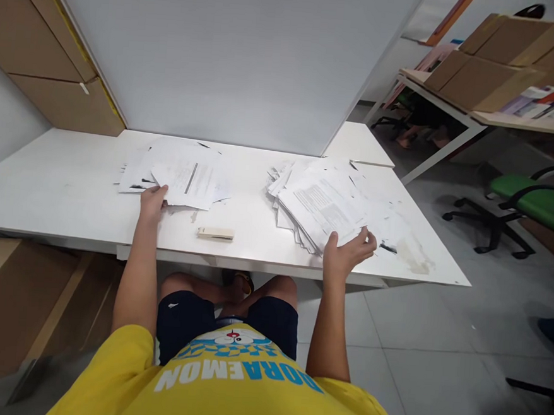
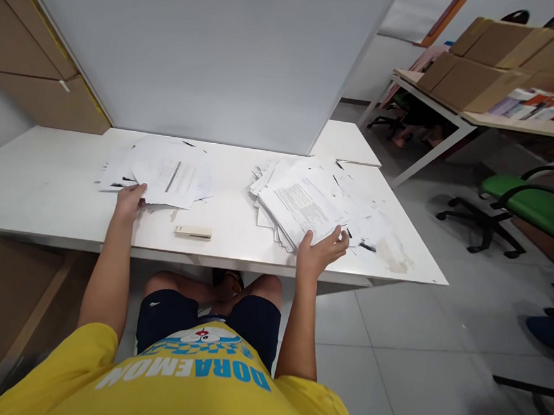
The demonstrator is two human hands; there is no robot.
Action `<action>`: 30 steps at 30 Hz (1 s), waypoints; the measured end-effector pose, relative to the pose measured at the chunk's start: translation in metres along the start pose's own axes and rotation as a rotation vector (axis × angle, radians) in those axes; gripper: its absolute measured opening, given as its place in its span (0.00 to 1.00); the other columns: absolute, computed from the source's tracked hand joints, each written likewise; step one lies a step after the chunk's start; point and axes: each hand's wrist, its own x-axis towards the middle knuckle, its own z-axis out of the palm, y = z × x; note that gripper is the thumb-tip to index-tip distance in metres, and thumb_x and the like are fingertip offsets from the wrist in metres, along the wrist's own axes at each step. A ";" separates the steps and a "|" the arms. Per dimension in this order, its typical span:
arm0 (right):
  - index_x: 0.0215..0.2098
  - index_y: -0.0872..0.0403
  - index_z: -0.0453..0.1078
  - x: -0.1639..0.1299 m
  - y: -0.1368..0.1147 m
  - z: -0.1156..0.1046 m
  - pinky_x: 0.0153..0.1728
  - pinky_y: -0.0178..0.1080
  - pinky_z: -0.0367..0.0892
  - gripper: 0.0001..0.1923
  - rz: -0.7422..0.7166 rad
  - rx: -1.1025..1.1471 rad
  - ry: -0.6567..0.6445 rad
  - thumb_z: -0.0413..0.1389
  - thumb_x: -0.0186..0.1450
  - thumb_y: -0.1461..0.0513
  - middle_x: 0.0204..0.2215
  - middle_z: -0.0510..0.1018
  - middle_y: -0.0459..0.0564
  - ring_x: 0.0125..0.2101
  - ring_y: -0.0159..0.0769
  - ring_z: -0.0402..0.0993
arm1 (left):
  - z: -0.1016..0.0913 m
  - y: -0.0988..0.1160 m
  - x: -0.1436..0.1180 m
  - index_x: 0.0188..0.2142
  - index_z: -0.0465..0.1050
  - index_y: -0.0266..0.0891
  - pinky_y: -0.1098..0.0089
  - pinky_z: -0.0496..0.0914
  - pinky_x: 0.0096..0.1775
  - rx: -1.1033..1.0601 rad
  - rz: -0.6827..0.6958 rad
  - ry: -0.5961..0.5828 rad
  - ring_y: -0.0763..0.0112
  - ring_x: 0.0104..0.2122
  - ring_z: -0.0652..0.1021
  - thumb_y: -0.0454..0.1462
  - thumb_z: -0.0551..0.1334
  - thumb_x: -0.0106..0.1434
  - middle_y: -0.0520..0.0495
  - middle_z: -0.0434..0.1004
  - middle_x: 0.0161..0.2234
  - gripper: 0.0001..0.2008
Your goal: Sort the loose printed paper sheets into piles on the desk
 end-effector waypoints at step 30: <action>0.59 0.59 0.63 -0.061 -0.044 0.070 0.60 0.62 0.58 0.24 -0.402 0.061 -0.376 0.48 0.65 0.61 0.60 0.63 0.68 0.63 0.56 0.55 | 0.009 -0.006 -0.013 0.59 0.64 0.35 0.65 0.61 0.64 -0.058 0.643 -0.003 0.62 0.59 0.72 0.38 0.61 0.64 0.36 0.72 0.58 0.25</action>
